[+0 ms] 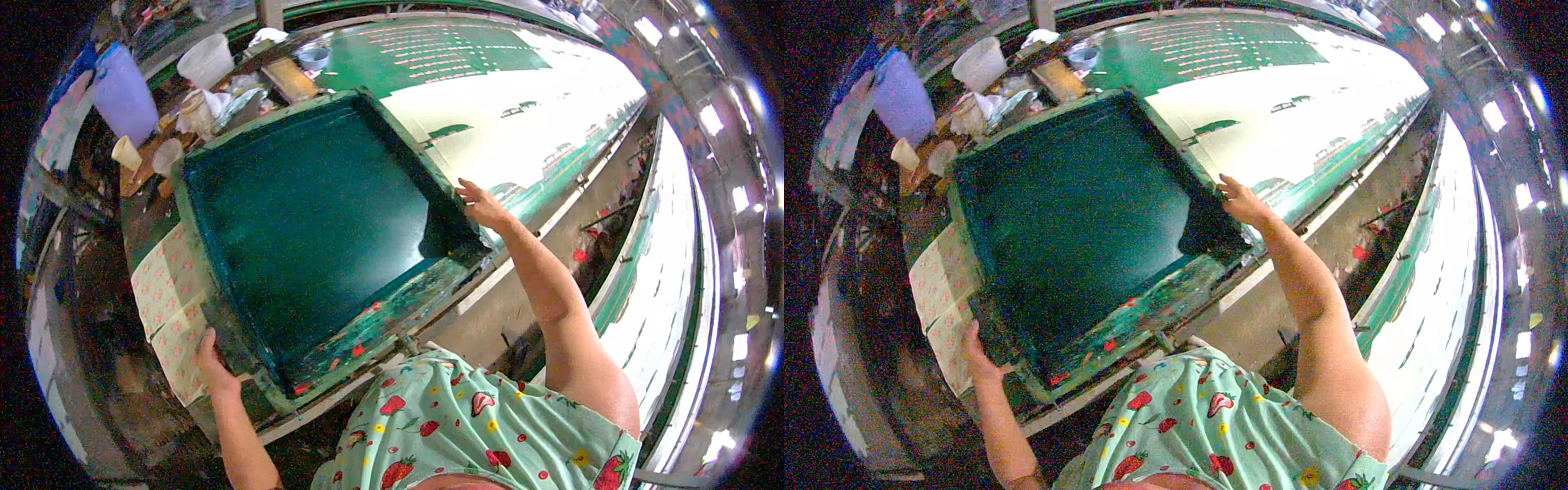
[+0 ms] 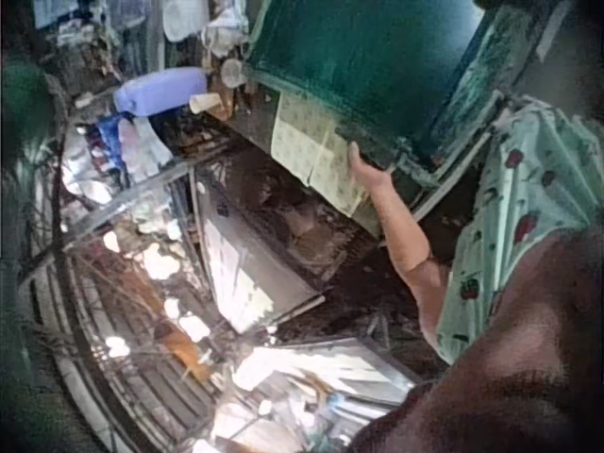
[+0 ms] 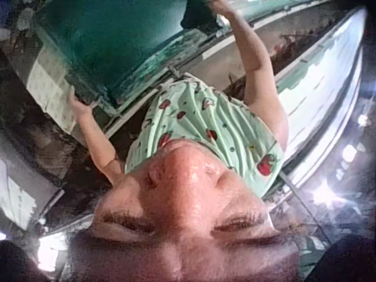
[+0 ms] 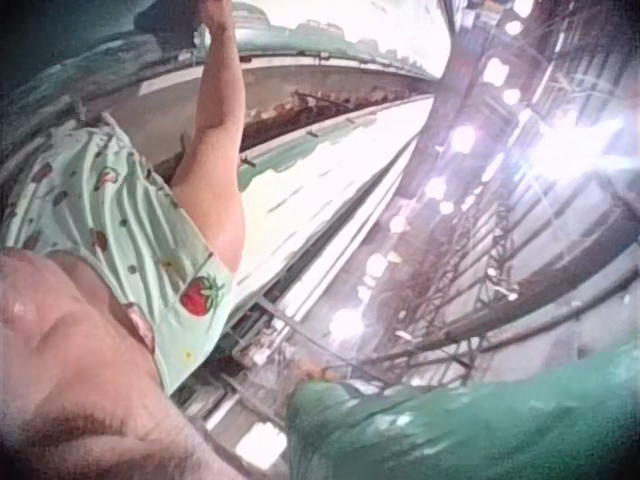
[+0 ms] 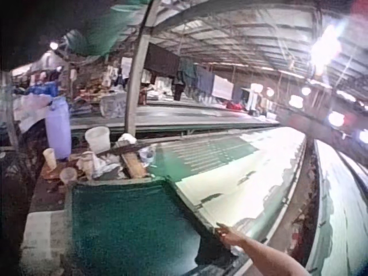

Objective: The person performs screen printing by placing a green mesh screen over patterned paper, pulling a squeegee across the screen to transfer ink, and then lifting the screen to reveal the printed design. The process is repeated multiple times on different sheets.

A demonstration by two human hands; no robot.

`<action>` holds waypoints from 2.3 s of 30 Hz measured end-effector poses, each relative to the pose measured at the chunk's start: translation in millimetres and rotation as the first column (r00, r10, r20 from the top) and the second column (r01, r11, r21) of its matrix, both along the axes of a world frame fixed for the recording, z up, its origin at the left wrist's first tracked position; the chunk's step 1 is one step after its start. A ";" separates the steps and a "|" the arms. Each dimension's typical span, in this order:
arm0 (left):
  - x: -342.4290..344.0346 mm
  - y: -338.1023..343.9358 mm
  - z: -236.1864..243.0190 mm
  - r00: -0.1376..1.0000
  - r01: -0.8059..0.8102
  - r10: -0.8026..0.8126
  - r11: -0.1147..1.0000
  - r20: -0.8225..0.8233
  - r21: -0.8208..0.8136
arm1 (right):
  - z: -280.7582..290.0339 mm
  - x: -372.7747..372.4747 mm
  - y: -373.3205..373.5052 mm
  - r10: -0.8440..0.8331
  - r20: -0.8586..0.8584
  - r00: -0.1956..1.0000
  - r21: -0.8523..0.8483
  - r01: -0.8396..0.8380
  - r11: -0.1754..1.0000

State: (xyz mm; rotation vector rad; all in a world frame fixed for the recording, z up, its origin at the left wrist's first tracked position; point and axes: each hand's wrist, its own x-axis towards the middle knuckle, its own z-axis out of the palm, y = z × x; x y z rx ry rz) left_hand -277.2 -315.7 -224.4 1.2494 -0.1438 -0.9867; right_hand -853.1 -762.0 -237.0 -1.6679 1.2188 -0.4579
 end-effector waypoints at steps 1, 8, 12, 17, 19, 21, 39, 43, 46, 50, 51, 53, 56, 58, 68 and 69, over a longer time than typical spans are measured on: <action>4.2 -1.3 -1.5 0.999 0.005 -0.007 0.999 0.049 0.044 | 5.0 -2.1 3.6 -0.017 0.062 0.998 0.038 0.015 0.999; -44.0 -35.2 71.1 0.879 -0.127 -0.012 0.958 0.477 0.258 | 15.3 -17.4 11.3 -0.003 0.087 0.996 0.049 -0.001 0.999; -25.0 -39.8 99.0 0.862 -0.036 -0.137 0.944 0.488 0.329 | 26.9 -23.2 5.3 0.060 0.264 0.963 0.173 -0.108 0.979; 13.5 -35.7 105.4 0.860 -0.100 -0.156 0.882 0.486 0.461 | 12.4 -22.0 -9.5 0.145 0.383 0.912 0.183 -0.228 0.956; 10.1 -54.8 103.3 0.890 -0.119 -0.110 0.880 0.443 0.459 | 4.9 -28.7 -14.6 0.124 0.360 0.925 0.167 -0.194 0.967; 5.8 -64.9 109.3 0.928 -0.135 -0.052 0.877 0.370 0.461 | -1.7 -24.3 -15.0 0.088 0.341 0.936 0.167 -0.153 0.974; -41.3 -98.1 130.2 0.868 -0.340 0.224 0.919 0.444 0.201 | 45.4 1.0 -38.0 -0.212 0.165 0.963 -0.061 0.224 0.973; -124.0 -171.3 139.5 0.902 -0.307 0.263 0.948 0.341 0.080 | 75.1 -43.7 -86.5 -0.227 0.180 0.957 -0.109 0.248 0.962; -142.1 -201.4 100.6 0.922 -0.241 0.233 0.970 0.308 -0.010 | 74.1 -89.2 -123.5 -0.273 0.221 0.936 -0.066 0.293 0.954; -183.7 -245.7 35.5 0.972 -0.199 0.190 0.978 0.137 0.060 | 66.9 -157.7 -162.7 -0.332 0.217 0.918 -0.052 0.350 0.935; -200.9 -263.2 28.2 0.959 -0.251 0.237 0.965 0.155 0.077 | 60.3 -178.8 -175.9 -0.322 0.229 0.919 -0.072 0.346 0.936; -247.9 -293.0 18.3 0.922 -0.361 0.337 0.926 0.192 0.108 | 60.8 -202.2 -190.4 -0.316 0.250 0.915 -0.069 0.343 0.937; -280.6 -307.0 -6.6 0.904 -0.396 0.379 0.916 0.196 0.058 | 50.8 -237.0 -217.3 -0.333 0.194 0.923 -0.110 0.358 0.927; -314.8 -327.1 -1.4 0.904 -0.392 0.373 0.918 0.211 0.055 | 49.4 -258.7 -227.9 -0.346 0.186 0.920 -0.063 0.363 0.930; -364.5 -347.1 -2.8 0.885 -0.385 0.348 0.921 0.310 0.066 | 24.2 -304.0 -269.8 -0.297 0.224 0.928 -0.040 0.313 0.949; -364.2 -344.6 -2.6 0.893 -0.373 0.340 0.926 0.294 0.063 | 22.5 -304.7 -272.7 -0.287 0.237 0.928 -0.036 0.304 0.952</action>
